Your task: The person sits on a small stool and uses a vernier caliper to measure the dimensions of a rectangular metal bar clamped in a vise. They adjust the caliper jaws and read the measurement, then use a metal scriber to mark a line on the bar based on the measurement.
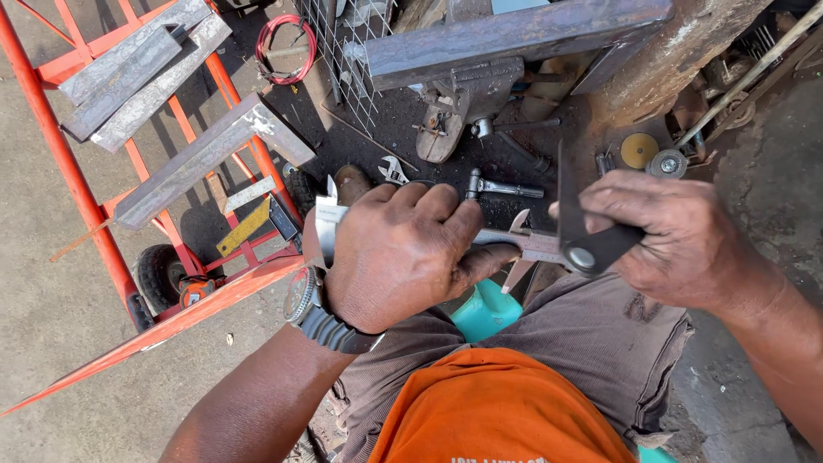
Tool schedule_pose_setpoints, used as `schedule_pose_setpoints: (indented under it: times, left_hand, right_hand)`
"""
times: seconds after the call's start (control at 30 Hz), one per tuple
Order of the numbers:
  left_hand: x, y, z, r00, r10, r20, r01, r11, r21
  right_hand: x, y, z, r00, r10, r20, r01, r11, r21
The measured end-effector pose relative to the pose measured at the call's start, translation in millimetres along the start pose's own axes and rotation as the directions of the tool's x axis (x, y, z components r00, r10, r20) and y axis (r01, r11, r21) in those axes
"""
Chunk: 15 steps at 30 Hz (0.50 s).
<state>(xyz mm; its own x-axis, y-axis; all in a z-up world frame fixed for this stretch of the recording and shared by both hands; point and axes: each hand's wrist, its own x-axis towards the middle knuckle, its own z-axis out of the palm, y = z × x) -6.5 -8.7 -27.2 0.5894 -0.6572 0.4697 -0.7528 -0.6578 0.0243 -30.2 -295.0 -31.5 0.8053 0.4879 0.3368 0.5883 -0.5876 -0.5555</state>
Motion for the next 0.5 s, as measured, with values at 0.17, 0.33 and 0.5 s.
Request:
schedule_pose_setpoints:
  times: [0.17, 0.33, 0.5]
  left_hand:
    - [-2.5, 0.8, 4.5, 1.0, 0.008, 0.014, -0.007, 0.998, -0.06]
    - [-3.3, -1.2, 8.3, 1.0, 0.015, -0.011, -0.016, 0.998, -0.056]
    - [-6.0, -3.0, 13.5, 1.0, 0.012, -0.008, -0.012, 0.999, -0.039]
  right_hand:
    - [1.6, 6.4, 12.2, 0.996, 0.048, 0.071, -0.064, 0.968, 0.245]
    - [-3.0, 13.2, 16.0, 0.989, 0.119, 0.082, -0.134, 0.969, 0.209]
    - [-3.8, 15.5, 22.6, 0.975, 0.213, 0.07, -0.222, 0.959, 0.173]
